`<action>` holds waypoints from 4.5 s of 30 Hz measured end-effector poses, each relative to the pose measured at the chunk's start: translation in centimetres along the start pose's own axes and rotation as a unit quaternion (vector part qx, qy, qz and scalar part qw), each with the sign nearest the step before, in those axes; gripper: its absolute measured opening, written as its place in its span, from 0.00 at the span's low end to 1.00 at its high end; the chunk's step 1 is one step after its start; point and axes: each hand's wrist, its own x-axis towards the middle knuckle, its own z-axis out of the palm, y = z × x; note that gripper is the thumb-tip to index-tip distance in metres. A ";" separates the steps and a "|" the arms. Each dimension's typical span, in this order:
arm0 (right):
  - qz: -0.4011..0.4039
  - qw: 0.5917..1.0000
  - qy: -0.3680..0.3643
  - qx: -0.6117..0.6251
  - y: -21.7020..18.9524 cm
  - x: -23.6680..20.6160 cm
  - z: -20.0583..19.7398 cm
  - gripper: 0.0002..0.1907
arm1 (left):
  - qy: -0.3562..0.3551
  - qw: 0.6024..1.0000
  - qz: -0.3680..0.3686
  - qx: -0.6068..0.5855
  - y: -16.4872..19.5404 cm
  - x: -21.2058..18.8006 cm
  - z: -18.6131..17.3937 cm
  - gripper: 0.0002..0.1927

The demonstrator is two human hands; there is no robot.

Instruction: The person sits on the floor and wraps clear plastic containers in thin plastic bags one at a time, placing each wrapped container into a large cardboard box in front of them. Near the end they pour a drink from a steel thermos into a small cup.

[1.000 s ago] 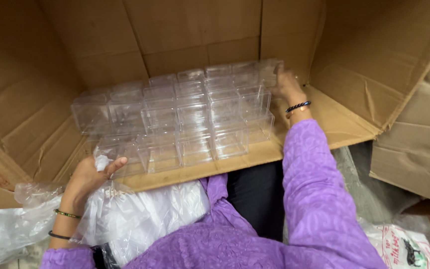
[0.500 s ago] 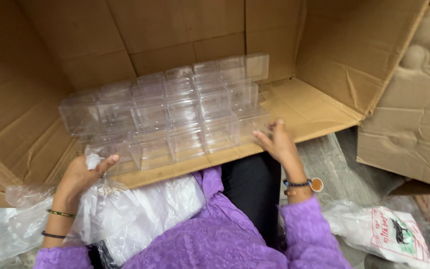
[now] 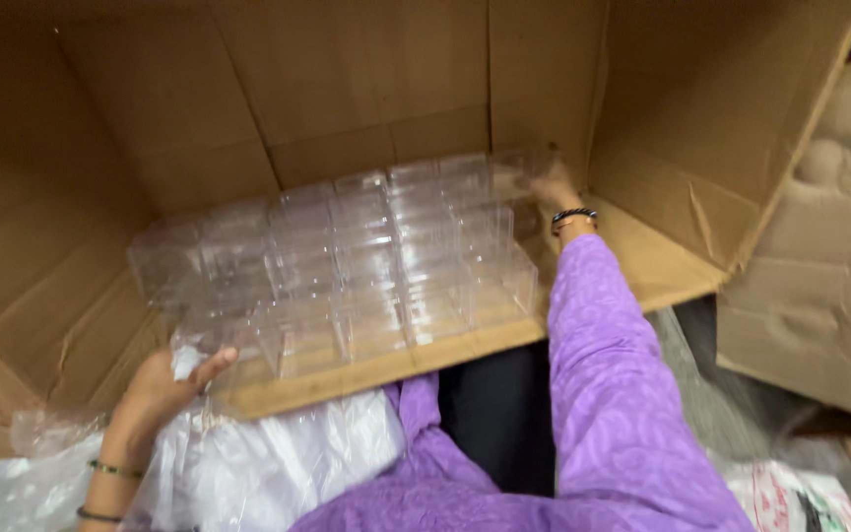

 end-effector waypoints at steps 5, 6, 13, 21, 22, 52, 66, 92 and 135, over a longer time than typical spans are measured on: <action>-0.189 0.840 0.027 -0.508 -0.7 3.1 2.2 0.56 | 0.009 1.000 0.004 0.004 1.2 -0.8 -0.3 0.25; -0.190 0.834 0.022 -0.518 -0.9 3.5 2.0 0.58 | 0.013 1.000 0.008 0.002 1.3 -1.0 -0.4 0.26; -0.012 0.840 -0.033 -0.542 -2.6 1.3 -1.2 0.47 | 0.002 1.000 0.008 0.003 1.2 -1.2 -0.4 0.27; -0.191 0.965 0.153 -0.090 -8.9 -19.1 -5.6 0.40 | 0.026 0.997 0.057 0.036 1.6 -1.7 -0.8 0.31; -0.189 0.973 0.119 -0.050 -9.5 -21.6 -5.5 0.41 | 0.025 0.997 0.060 0.045 1.7 -1.8 -0.8 0.33; 0.106 0.869 -0.240 -0.420 5.7 4.7 1.3 0.23 | 0.017 0.996 -0.072 -0.053 1.5 -1.9 0.3 0.20; -0.310 0.940 0.108 -0.095 -16.3 -13.8 -6.3 0.35 | 0.027 0.994 0.103 -0.018 2.8 -2.5 -0.4 0.30; -0.244 0.718 -0.403 -0.512 -23.7 -6.9 39.7 0.47 | 0.042 0.991 0.113 -0.057 2.6 -6.5 -1.1 0.38; -0.366 0.804 -0.330 -0.334 -32.5 -12.5 38.1 0.41 | 0.155 0.891 0.278 -0.324 -3.8 -9.6 -0.6 0.22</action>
